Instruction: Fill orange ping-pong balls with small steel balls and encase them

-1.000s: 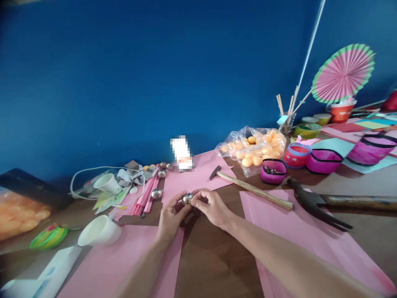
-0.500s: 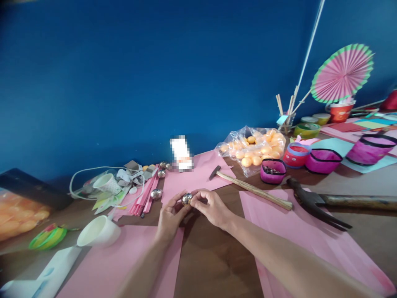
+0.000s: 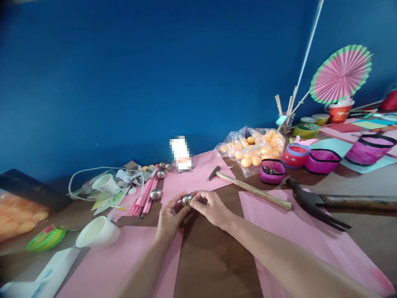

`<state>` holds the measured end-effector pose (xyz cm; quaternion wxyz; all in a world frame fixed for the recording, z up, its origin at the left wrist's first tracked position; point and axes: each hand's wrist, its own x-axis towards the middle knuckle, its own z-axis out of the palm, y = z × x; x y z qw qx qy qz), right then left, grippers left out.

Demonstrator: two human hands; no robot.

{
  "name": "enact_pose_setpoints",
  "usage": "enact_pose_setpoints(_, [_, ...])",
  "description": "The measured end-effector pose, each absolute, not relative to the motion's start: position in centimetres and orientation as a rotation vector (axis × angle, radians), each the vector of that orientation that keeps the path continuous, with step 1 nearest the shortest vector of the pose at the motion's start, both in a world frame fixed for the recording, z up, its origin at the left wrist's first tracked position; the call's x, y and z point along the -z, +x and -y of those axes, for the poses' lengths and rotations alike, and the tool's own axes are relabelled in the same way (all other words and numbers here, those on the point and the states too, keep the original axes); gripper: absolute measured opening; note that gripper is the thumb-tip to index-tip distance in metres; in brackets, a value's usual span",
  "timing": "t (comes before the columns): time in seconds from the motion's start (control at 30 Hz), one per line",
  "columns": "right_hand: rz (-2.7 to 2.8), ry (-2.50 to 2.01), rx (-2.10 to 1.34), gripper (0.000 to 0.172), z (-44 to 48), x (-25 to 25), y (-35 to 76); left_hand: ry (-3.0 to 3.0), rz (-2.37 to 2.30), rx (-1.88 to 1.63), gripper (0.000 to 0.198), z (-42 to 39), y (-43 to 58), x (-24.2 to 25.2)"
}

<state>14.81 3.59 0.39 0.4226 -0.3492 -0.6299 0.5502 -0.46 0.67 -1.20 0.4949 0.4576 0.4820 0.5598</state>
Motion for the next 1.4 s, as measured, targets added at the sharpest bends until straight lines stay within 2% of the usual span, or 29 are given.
enact_pose_setpoints(1.4, [1.368, -0.932, -1.573, 0.016, -3.77, -0.49, 14.88, 1.227, -1.272, -1.378, 0.046, -0.57, -0.07, 1.21])
